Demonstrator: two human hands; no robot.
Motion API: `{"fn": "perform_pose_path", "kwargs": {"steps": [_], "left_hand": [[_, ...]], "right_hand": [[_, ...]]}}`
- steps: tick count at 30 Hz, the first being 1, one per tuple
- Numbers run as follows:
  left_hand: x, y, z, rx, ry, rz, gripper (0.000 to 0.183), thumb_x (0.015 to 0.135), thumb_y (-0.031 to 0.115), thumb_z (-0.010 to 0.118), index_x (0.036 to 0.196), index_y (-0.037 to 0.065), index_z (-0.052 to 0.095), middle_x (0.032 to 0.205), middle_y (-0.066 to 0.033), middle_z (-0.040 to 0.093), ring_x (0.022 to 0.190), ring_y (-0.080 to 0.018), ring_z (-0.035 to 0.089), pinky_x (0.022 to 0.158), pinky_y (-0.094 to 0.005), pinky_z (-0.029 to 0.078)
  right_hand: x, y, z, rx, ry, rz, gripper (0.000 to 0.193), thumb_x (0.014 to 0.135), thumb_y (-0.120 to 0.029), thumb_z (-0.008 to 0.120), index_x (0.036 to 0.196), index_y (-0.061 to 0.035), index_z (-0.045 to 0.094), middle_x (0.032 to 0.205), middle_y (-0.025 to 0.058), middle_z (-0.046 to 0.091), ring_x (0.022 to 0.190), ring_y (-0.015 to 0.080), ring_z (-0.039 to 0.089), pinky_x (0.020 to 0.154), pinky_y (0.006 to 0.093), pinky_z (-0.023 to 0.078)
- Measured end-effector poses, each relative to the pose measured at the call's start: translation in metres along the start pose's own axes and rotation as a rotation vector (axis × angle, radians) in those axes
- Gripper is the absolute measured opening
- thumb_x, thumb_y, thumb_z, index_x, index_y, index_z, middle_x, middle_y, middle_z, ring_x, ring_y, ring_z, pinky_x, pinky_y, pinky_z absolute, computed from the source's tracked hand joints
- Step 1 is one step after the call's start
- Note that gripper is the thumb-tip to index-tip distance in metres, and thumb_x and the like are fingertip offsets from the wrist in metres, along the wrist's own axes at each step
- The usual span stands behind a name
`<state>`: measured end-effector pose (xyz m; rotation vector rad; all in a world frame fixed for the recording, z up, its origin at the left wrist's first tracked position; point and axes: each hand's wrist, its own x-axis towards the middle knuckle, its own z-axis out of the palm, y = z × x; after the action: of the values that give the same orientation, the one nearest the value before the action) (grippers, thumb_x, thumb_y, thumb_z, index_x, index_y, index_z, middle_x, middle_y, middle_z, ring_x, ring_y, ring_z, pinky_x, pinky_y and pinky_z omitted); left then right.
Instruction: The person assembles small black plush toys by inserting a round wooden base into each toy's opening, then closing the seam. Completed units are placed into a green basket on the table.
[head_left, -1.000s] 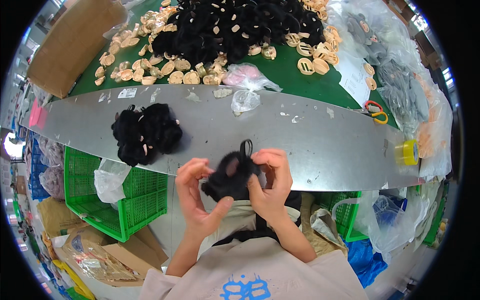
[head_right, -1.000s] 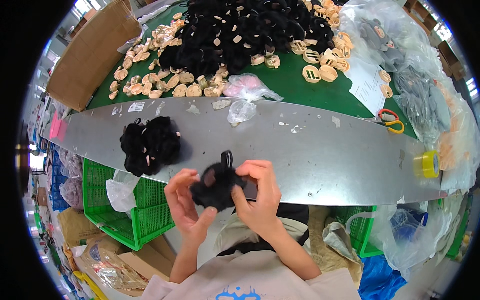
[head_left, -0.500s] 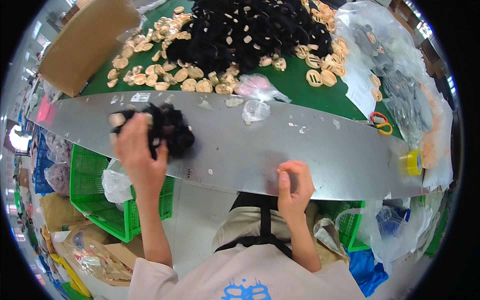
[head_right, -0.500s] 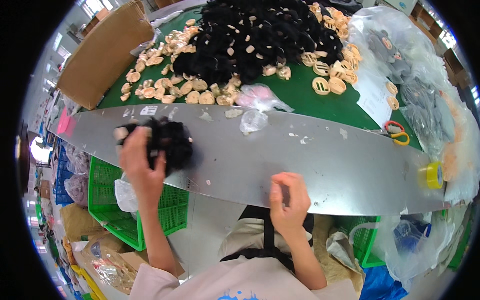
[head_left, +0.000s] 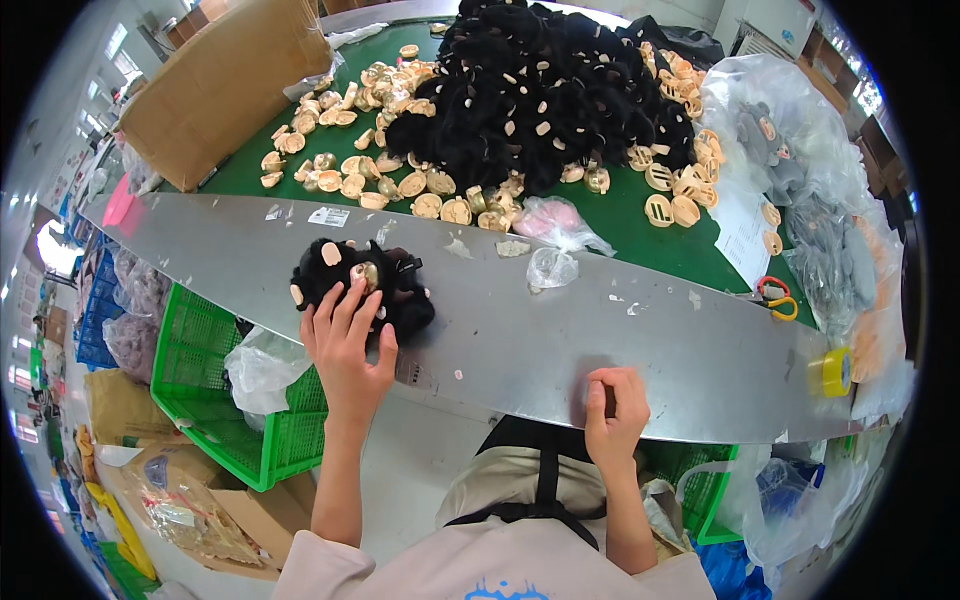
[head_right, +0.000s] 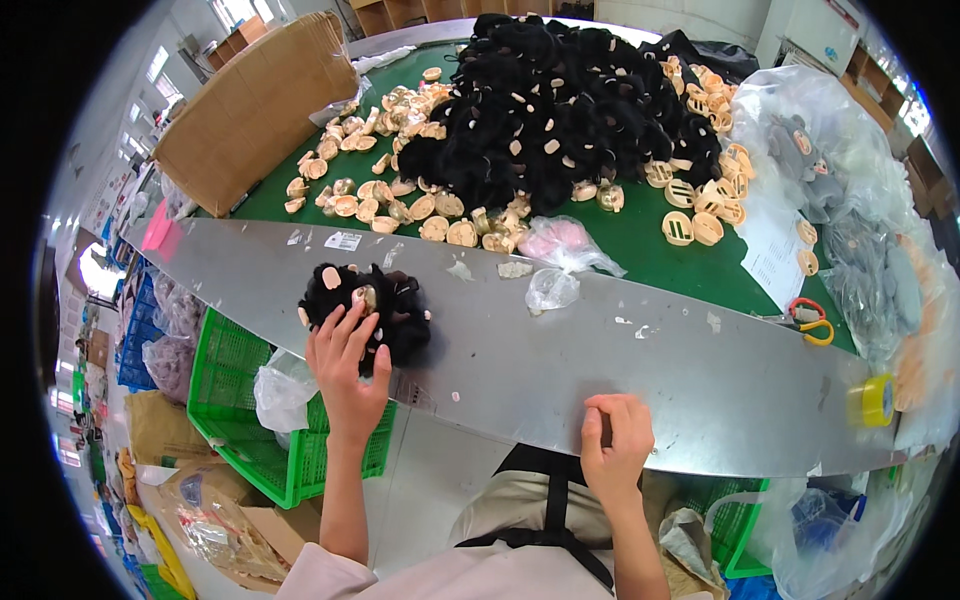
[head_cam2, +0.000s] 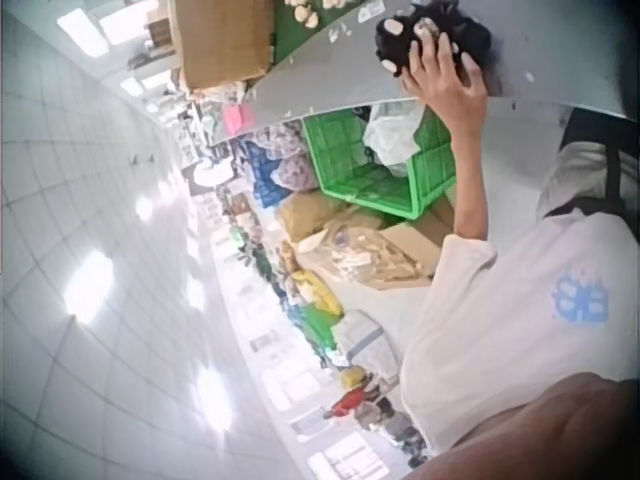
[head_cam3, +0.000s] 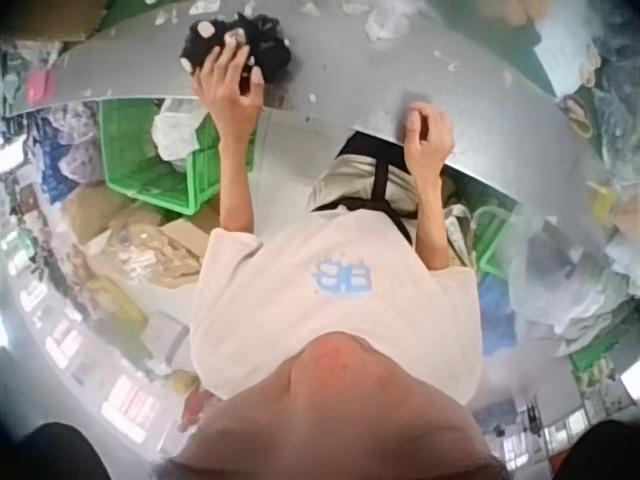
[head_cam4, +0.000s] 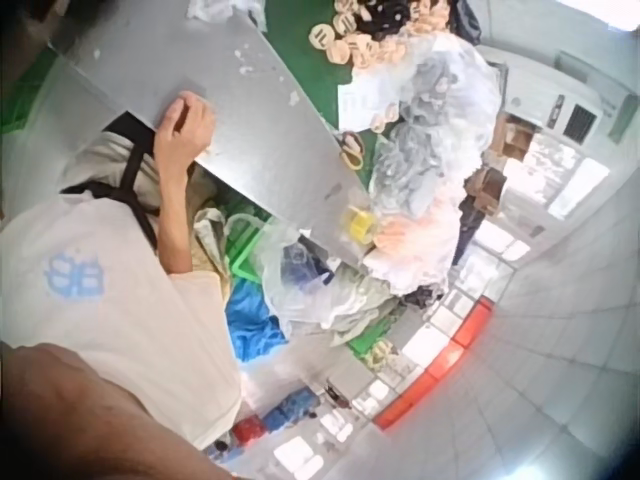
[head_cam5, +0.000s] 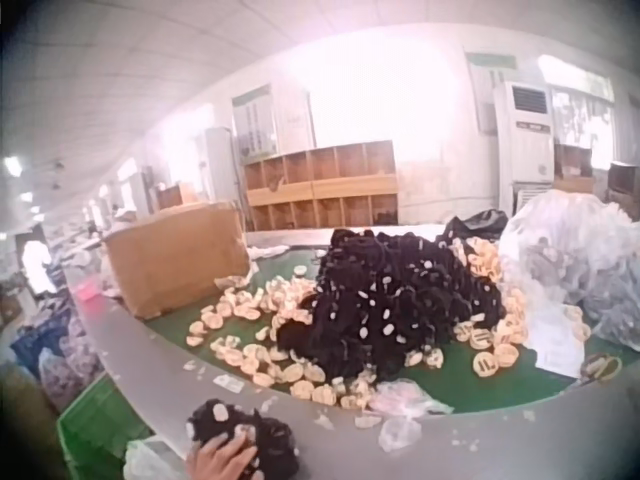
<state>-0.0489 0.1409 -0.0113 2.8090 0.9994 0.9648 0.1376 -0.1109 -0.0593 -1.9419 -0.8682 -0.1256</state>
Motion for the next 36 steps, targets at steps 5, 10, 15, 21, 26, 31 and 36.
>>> {"fn": "perform_pose_path", "kwargs": {"steps": [5,10,15,21,26,31,36], "left_hand": [[-0.008,0.005,0.001,0.001,0.016,-0.028,0.034,0.084,0.014,0.063,0.118,0.008,0.067,0.134,-0.0055,0.06,0.129,-0.0285,0.048,0.113,-0.0518,0.025],[-0.018,0.01,0.006,0.081,0.061,-0.03,0.033,0.082,0.017,0.065,0.113,0.007,0.069,0.128,-0.004,0.063,0.125,-0.0268,0.05,0.11,-0.0563,0.025],[-0.021,0.029,0.005,0.073,0.098,-0.055,0.033,0.079,0.017,0.065,0.11,0.006,0.07,0.121,-0.0049,0.067,0.12,-0.0254,0.054,0.106,-0.0509,0.029],[-0.034,0.054,0.01,-0.159,0.056,-0.062,0.032,0.078,0.014,0.065,0.108,0.004,0.07,0.118,-0.0092,0.067,0.108,-0.0271,0.06,0.095,-0.0441,0.039],[-0.046,0.073,0.027,-0.488,0.001,-0.043,0.03,0.075,0.007,0.067,0.104,0.006,0.07,0.108,-0.0086,0.068,0.089,-0.0254,0.065,0.077,-0.0379,0.048],[-0.043,0.09,0.063,-0.513,0.03,-0.034,0.027,0.074,0.005,0.069,0.1,0.009,0.071,0.096,-0.0043,0.068,0.072,-0.0189,0.063,0.066,-0.0322,0.045],[-0.037,0.098,0.078,-0.387,0.079,-0.114,0.025,0.071,0.006,0.069,0.096,0.012,0.072,0.089,-0.0003,0.067,0.067,-0.0152,0.061,0.06,-0.0314,0.039]], "right_hand": [[0.01,-0.003,-0.002,-0.006,-0.05,-0.079,0.006,0.086,-0.008,0.061,0.09,-0.0059,0.065,0.083,0.0081,0.063,0.072,0.0256,0.057,0.068,0.0362,0.044],[0.084,-0.022,0.013,-0.008,-0.179,-0.244,0.01,0.088,-0.013,0.064,0.094,-0.0054,0.067,0.081,0.008,0.064,0.068,0.0271,0.06,0.063,0.0364,0.046],[0.191,-0.025,0.104,-0.171,-0.235,-0.442,0.017,0.087,-0.023,0.068,0.086,-0.0054,0.067,0.079,0.0079,0.064,0.076,0.0278,0.063,0.068,0.0393,0.05],[0.231,-0.014,0.192,-0.498,-0.224,-0.492,0.02,0.084,-0.025,0.071,0.094,-0.0083,0.068,0.088,0.0068,0.064,0.091,0.0268,0.061,0.077,0.0386,0.049],[0.232,-0.025,0.177,-0.031,-0.365,-0.409,0.021,0.082,-0.018,0.072,0.098,-0.0062,0.067,0.092,0.0098,0.064,0.091,0.0268,0.059,0.082,0.0393,0.049],[0.248,-0.022,0.149,0.568,-0.483,0.016,0.01,0.087,-0.008,0.066,0.084,-0.0016,0.059,0.092,0.0039,0.063,0.074,0.0136,0.057,0.067,0.0298,0.048],[0.264,-0.059,0.172,1.031,-0.49,0.3,0.014,0.093,-0.006,0.059,0.079,-0.0031,0.055,0.1,0.0073,0.064,0.091,0.0133,0.065,0.07,0.0254,0.053]]}}
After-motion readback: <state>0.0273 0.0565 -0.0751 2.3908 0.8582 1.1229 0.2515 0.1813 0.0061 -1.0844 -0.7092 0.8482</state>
